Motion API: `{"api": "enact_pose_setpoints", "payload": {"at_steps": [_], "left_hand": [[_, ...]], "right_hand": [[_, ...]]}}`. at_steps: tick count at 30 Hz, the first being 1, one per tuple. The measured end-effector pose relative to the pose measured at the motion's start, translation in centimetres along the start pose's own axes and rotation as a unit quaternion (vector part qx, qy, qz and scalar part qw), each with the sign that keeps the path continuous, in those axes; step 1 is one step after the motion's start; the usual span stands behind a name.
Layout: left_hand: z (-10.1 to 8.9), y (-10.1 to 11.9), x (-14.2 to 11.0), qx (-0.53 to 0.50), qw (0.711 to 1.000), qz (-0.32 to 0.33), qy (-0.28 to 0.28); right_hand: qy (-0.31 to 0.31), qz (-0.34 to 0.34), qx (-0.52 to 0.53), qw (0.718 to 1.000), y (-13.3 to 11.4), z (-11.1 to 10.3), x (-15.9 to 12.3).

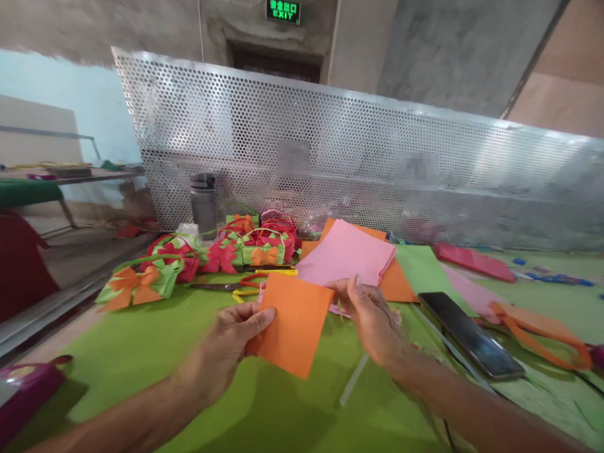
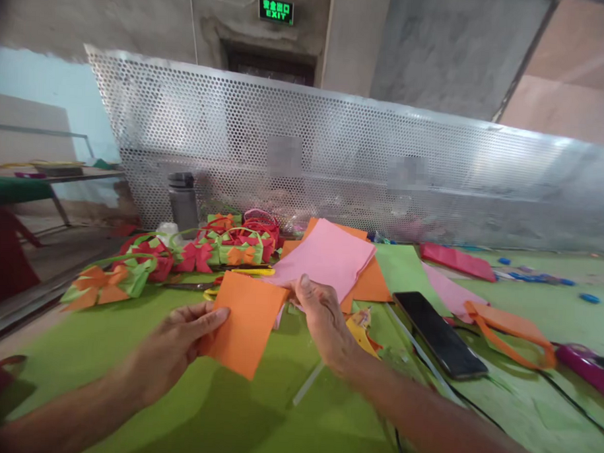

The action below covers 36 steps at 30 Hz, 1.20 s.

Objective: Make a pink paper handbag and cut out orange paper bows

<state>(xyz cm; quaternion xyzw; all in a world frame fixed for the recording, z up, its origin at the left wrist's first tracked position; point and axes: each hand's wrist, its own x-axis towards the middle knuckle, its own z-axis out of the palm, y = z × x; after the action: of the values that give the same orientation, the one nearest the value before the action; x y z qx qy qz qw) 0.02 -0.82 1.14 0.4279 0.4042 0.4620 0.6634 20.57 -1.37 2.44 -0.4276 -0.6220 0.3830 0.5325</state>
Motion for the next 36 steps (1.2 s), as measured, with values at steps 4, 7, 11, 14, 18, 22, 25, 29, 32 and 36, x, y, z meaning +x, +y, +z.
{"api": "enact_pose_setpoints", "payload": {"at_steps": [4, 7, 11, 14, 18, 22, 25, 29, 32, 36], "left_hand": [[0.2, 0.0, -0.2, 0.014, 1.000, 0.015, -0.003], [0.0, 0.0, -0.4, 0.023, 0.999, 0.031, -0.013], [-0.1, 0.0, -0.4, -0.008, 0.999, 0.035, 0.038], [0.2, 0.0, -0.6, -0.052, 0.998, -0.038, 0.021], [0.7, 0.2, -1.0, -0.105, 0.989, -0.070, -0.074], [0.8, 0.6, -1.1, -0.126, 0.989, -0.056, -0.055], [0.9, 0.6, -0.9, -0.130, 0.990, -0.043, -0.037], [1.0, 0.1, -0.7, -0.155, 0.987, -0.034, -0.034], [1.4, -0.3, -0.7, -0.160, 0.986, -0.048, -0.010], [2.1, -0.8, -1.1, -0.175, 0.981, -0.077, -0.031]], "right_hand": [[-0.031, 0.022, -0.003, 0.999, -0.2, 0.0, 0.2], [-0.016, 0.020, -0.009, 1.000, 0.0, 0.0, 0.2], [0.067, -0.108, -0.101, 0.987, -0.6, -0.6, -0.4], [0.065, -0.346, -0.274, 0.895, -1.7, -1.2, -1.4], [-0.046, -0.452, -0.389, 0.802, -2.1, -1.4, -2.2], [-0.061, -0.480, -0.411, 0.773, -0.5, -0.9, -2.0], [-0.036, -0.461, -0.433, 0.773, 0.6, -0.2, -1.8], [-0.033, -0.411, -0.487, 0.770, 0.7, 0.7, -2.1], [-0.022, -0.423, -0.484, 0.766, 0.3, 1.2, -2.7], [-0.028, -0.415, -0.463, 0.783, 0.1, 1.7, -3.2]]}}
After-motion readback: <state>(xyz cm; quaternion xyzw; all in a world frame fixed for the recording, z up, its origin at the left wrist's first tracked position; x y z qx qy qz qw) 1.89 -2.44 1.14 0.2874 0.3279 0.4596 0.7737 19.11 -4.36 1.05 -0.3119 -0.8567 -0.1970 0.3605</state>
